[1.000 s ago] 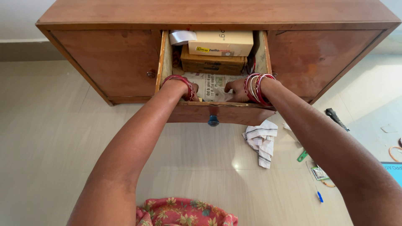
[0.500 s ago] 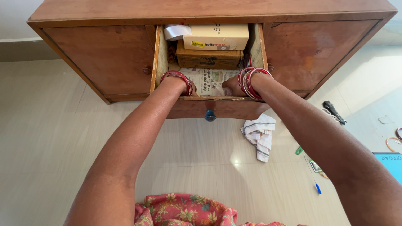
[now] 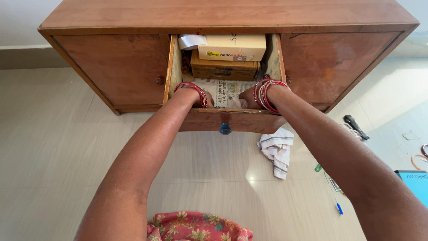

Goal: The person kneels in front of a wooden dresser and removes items from an open drawer, including bangles, boxes, a black plastic bag, packets, and a cloth, placing them on the floor. They lift out larger boxes, remove a newspaper lining, and wipe the empty drawer interior with a white cloth.

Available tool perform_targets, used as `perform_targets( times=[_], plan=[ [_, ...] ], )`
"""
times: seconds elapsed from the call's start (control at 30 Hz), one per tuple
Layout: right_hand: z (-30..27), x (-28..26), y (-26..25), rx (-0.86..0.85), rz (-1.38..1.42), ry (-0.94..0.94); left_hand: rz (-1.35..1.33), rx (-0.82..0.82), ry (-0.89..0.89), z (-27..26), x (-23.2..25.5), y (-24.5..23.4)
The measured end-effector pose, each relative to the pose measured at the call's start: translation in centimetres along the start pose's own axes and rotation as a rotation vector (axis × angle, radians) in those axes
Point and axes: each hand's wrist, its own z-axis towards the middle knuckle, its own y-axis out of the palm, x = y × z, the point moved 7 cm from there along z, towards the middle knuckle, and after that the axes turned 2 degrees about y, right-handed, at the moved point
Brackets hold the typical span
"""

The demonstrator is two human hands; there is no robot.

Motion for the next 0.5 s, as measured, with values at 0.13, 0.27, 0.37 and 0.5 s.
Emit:
perform_targets(
  times=[0.13,0.27,0.37,0.5],
  plan=[
    [0.3,0.0,0.2,0.015,0.015,-0.005,-0.033,-0.019,0.015,-0.3,0.4,0.2],
    [0.5,0.2,0.0,0.025,-0.014,0.007,-0.016,-0.02,0.021,-0.9,0.7,-0.3],
    [0.5,0.1,-0.1,0.031,-0.025,0.006,0.003,-0.035,-0.018,-1.4,0.7,-0.4],
    [0.4,0.0,-0.1,0.031,-0.006,-0.003,0.011,-0.038,-0.018,-2.0,1.0,-0.5]
  ],
)
